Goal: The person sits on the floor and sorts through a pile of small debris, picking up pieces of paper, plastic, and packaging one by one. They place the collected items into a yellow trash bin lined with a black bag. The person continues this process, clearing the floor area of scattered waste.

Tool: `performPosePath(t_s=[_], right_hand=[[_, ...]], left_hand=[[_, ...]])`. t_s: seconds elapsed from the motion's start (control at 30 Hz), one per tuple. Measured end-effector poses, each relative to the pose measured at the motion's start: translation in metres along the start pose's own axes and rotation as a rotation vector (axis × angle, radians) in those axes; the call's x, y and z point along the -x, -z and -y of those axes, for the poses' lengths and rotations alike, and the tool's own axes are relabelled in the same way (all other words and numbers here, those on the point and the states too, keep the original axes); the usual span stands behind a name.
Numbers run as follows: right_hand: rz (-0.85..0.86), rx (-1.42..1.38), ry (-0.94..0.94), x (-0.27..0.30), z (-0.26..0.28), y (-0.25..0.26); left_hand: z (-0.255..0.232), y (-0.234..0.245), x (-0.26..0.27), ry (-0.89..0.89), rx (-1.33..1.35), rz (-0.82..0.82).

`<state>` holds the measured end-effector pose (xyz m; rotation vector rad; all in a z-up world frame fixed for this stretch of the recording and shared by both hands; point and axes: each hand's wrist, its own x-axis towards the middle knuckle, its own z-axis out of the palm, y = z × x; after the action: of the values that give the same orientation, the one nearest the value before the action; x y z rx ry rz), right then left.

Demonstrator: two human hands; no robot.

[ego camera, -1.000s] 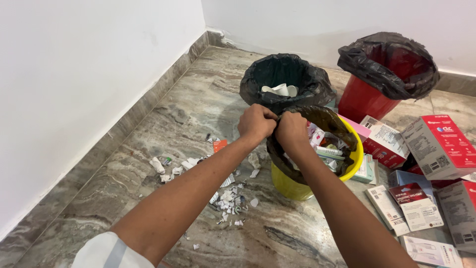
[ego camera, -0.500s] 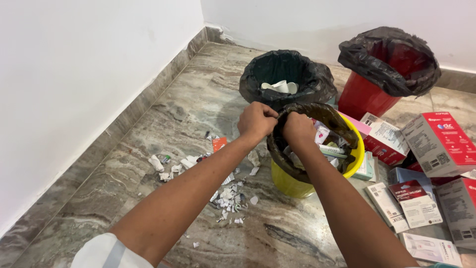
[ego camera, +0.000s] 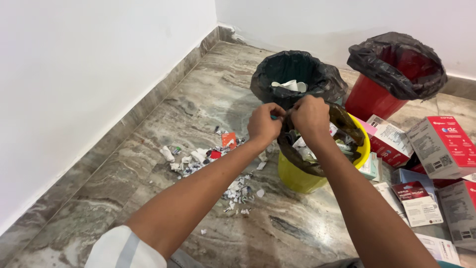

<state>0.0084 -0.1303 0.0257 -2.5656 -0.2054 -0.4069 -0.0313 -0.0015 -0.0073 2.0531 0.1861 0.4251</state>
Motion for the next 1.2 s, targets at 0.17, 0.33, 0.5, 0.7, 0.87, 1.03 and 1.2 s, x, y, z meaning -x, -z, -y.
performPosePath(t_s=[0.17, 0.33, 0.5, 0.7, 0.87, 1.03, 1.2], right_hand=[[-0.072, -0.149, 0.167, 0.035, 0.043, 0.017], [-0.056, -0.216, 0.211, 0.086, 0.067, -0.010], [0.127, -0.213, 0.182, 0.128, 0.059, -0.057], [0.284, -0.248, 0.108, 0.155, 0.016, -0.115], [0.411, -0.232, -0.090, 0.163, 0.001, -0.141], [0.463, -0.221, -0.078, 0.166, 0.000, -0.161], [0.449, -0.274, 0.195, 0.172, 0.008, -0.175]], left_hand=[[0.023, 0.025, 0.012, -0.245, 0.264, 0.027], [0.057, 0.062, 0.056, -0.229, 0.349, 0.084], [0.105, 0.083, 0.095, 0.027, 0.235, 0.181], [0.179, 0.086, 0.108, 0.077, -0.051, 0.242], [0.215, 0.091, 0.092, 0.217, -0.193, 0.235], [0.224, 0.086, 0.080, 0.267, -0.183, 0.226], [0.207, 0.081, 0.083, 0.253, -0.376, 0.343]])
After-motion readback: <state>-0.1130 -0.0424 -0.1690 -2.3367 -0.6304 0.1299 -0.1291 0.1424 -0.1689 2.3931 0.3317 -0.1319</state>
